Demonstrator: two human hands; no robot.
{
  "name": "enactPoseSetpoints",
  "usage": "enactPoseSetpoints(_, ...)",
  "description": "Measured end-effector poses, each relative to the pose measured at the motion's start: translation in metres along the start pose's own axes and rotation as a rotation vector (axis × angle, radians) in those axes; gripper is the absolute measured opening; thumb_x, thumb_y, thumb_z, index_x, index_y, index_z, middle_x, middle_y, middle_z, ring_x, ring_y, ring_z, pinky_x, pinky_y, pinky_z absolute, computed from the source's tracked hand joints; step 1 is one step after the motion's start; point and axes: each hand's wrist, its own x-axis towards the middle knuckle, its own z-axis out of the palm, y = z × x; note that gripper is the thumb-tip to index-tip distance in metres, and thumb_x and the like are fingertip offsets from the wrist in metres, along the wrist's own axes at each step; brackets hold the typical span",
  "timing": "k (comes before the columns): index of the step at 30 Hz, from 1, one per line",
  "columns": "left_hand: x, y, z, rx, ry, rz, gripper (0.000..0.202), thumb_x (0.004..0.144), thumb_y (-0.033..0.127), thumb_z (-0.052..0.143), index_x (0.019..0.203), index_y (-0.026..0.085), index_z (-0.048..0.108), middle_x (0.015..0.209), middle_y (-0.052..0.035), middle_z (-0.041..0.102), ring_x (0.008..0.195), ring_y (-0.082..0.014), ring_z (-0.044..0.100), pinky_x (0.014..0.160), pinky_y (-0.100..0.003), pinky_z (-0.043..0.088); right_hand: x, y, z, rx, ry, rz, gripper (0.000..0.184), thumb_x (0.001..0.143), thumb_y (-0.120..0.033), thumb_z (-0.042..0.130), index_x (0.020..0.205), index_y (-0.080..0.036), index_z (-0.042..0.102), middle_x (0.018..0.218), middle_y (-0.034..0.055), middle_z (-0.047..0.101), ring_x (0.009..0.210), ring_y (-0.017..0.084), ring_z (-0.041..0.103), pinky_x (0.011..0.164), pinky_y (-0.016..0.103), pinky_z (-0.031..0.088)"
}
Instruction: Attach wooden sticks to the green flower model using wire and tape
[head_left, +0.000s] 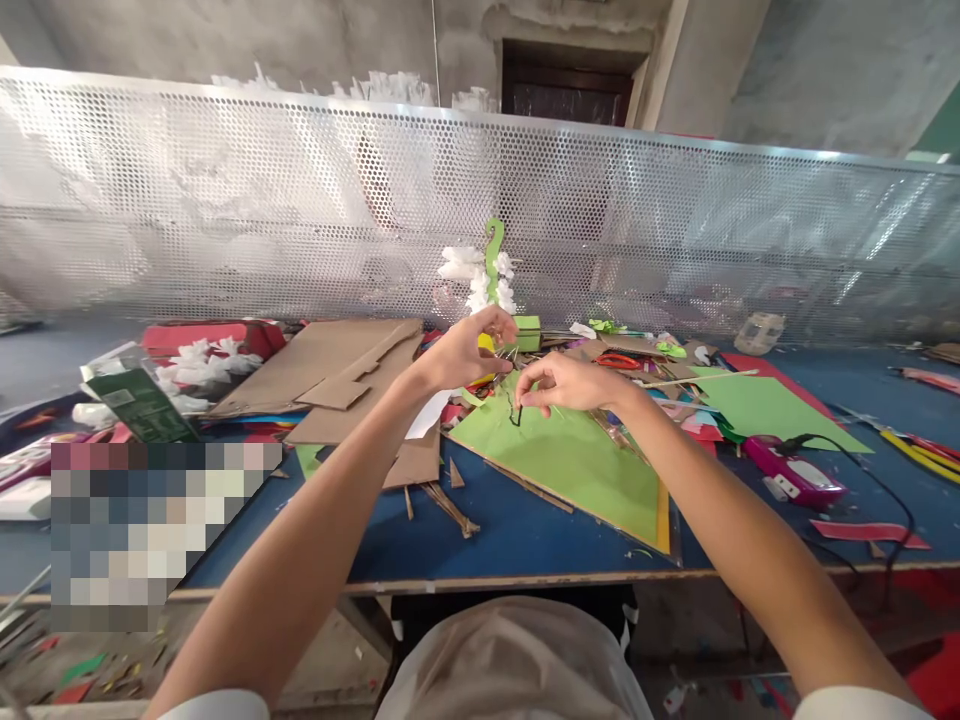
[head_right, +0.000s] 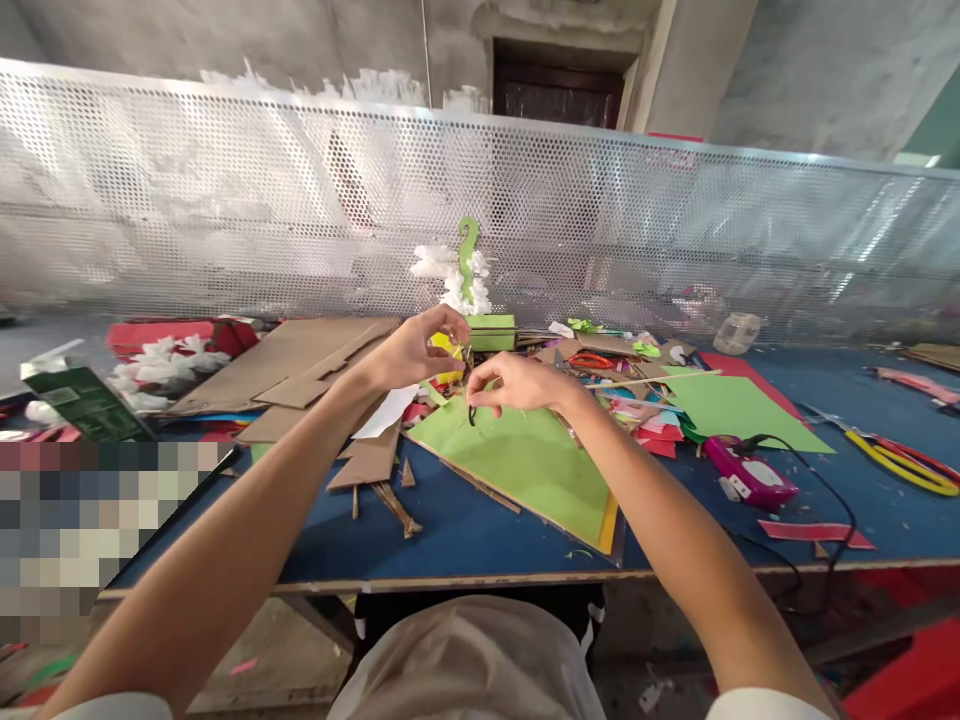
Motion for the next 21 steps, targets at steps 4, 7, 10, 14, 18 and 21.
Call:
enactPoseSetpoints(4, 0.000, 0.002, -0.001, 0.011, -0.015, -0.024, 0.036, 0.076, 0.020, 0.074, 0.109, 0.020, 0.059, 0.112, -0.0084, 0.063, 0.096, -0.0178, 0.061, 0.067, -0.026, 0.053, 0.003, 0.004, 0.003, 0.002, 0.012, 0.003, 0.025, 0.094, -0.041, 0.073, 0.094, -0.016, 0.076, 0.085, 0.0056, 0.076, 0.064, 0.013, 0.066, 0.060, 0.027, 0.041)
enactPoseSetpoints(7, 0.000, 0.000, -0.002, 0.012, -0.032, -0.012, 0.037, 0.076, 0.020, 0.074, 0.109, 0.020, 0.059, 0.113, -0.0090, 0.063, 0.099, -0.0190, 0.061, 0.068, -0.026, 0.054, 0.005, 0.006, 0.005, 0.012, 0.030, -0.009, 0.027, 0.092, -0.043, 0.075, 0.094, -0.016, 0.077, 0.086, 0.0055, 0.076, 0.063, 0.012, 0.065, 0.061, 0.027, 0.042)
enactPoseSetpoints(10, 0.001, -0.003, -0.003, 0.021, -0.041, 0.008, 0.035, 0.075, 0.020, 0.074, 0.107, 0.020, 0.059, 0.111, -0.0087, 0.063, 0.104, -0.0210, 0.060, 0.072, -0.028, 0.054, 0.006, 0.004, 0.006, 0.026, 0.033, -0.017, 0.026, 0.091, -0.042, 0.075, 0.094, -0.016, 0.076, 0.091, 0.0064, 0.077, 0.063, 0.012, 0.066, 0.062, 0.027, 0.044)
enactPoseSetpoints(14, 0.002, -0.008, -0.002, 0.033, -0.059, 0.005, 0.035, 0.074, 0.020, 0.075, 0.105, 0.020, 0.059, 0.107, -0.0077, 0.065, 0.100, -0.0210, 0.061, 0.077, -0.032, 0.053, 0.005, 0.000, 0.007, 0.035, 0.032, -0.023, 0.026, 0.091, -0.042, 0.075, 0.093, -0.016, 0.077, 0.091, 0.0061, 0.077, 0.062, 0.012, 0.066, 0.063, 0.027, 0.045)
enactPoseSetpoints(18, 0.003, -0.009, -0.002, 0.035, -0.051, 0.014, 0.035, 0.074, 0.020, 0.075, 0.105, 0.020, 0.060, 0.105, -0.0077, 0.064, 0.099, -0.0210, 0.061, 0.076, -0.031, 0.053, 0.005, 0.000, 0.007, 0.108, 0.021, -0.039, 0.025, 0.090, -0.041, 0.076, 0.093, -0.016, 0.076, 0.098, 0.0072, 0.078, 0.061, 0.011, 0.064, 0.066, 0.028, 0.048)
enactPoseSetpoints(21, 0.002, -0.006, -0.002, 0.046, -0.049, 0.011, 0.034, 0.074, 0.019, 0.073, 0.105, 0.020, 0.060, 0.106, -0.0083, 0.064, 0.098, -0.0209, 0.061, 0.074, -0.031, 0.052, 0.007, 0.003, 0.008, 0.166, 0.016, -0.052, 0.025, 0.091, -0.040, 0.075, 0.091, -0.016, 0.075, 0.102, 0.0081, 0.078, 0.057, 0.009, 0.061, 0.068, 0.029, 0.049)
